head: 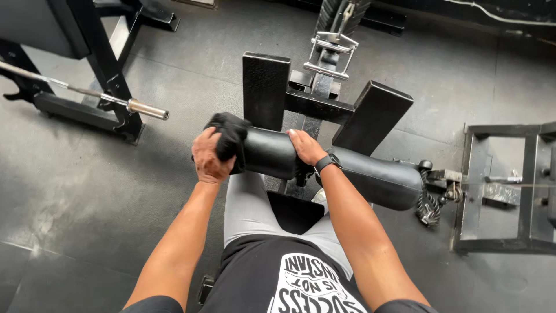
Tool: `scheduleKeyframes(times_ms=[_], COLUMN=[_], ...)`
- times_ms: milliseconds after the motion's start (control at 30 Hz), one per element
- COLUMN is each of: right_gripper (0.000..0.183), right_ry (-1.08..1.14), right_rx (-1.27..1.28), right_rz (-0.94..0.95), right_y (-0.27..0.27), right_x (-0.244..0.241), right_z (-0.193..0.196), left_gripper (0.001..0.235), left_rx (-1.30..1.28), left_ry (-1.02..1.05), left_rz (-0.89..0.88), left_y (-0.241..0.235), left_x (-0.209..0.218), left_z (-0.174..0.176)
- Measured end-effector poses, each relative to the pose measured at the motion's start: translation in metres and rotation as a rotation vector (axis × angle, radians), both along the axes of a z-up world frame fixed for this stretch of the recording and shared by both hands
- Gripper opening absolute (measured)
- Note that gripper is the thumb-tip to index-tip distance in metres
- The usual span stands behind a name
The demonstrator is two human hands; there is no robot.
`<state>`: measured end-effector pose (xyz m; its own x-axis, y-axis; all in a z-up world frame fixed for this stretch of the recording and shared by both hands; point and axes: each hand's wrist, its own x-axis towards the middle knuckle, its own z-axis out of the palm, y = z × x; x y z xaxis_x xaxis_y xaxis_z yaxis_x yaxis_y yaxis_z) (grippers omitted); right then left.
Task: The person wipes the padded armrests and metal frame of a leg extension machine using a black cloth. They systematically clean the surfaces by moving the cloth back and forth across the equipment.
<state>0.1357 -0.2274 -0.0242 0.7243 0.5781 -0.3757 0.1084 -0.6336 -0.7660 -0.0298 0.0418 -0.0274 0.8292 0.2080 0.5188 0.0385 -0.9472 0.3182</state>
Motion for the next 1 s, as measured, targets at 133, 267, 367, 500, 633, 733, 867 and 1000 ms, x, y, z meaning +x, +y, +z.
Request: scheduleKeyframes(times_ms=[133, 267, 367, 500, 633, 733, 867, 1000], right_gripper=[0.071, 0.068, 0.066, 0.06, 0.055, 0.032, 0.075, 0.088], right_ry=[0.034, 0.03, 0.064, -0.021, -0.38, -1.32, -1.099, -1.101], right_rx=[0.041, 0.071, 0.087, 0.014, 0.035, 0.066, 0.118, -0.056], right_rz=[-0.022, -0.002, -0.024, 0.0, 0.044, 0.096, 0.051, 0.098], right_y=[0.007, 0.007, 0.0, -0.002, -0.006, -0.006, -0.023, -0.022], right_x=[-0.003, -0.001, -0.006, -0.01, -0.028, -0.051, -0.115, -0.157], right_z=[0.0, -0.001, -0.001, -0.006, -0.014, -0.027, -0.039, -0.045], left_gripper=[0.08, 0.074, 0.059, 0.065, 0.091, 0.109, 0.108, 0.05], left_rx=[0.045, 0.044, 0.094, 0.053, -0.081, 0.017, 0.057, -0.014], left_ry=[-0.19, -0.172, -0.209, -0.261, -0.094, 0.114, 0.254, 0.297], left_rz=[0.011, -0.307, -0.386, -0.095, 0.254, -0.078, -0.402, 0.029], left_y=[-0.055, -0.136, -0.096, -0.014, -0.015, -0.042, -0.02, -0.006], left_x=[-0.014, -0.033, -0.019, -0.025, -0.036, -0.024, 0.034, 0.093], left_z=[-0.005, -0.012, -0.012, -0.004, -0.009, -0.009, 0.007, 0.032])
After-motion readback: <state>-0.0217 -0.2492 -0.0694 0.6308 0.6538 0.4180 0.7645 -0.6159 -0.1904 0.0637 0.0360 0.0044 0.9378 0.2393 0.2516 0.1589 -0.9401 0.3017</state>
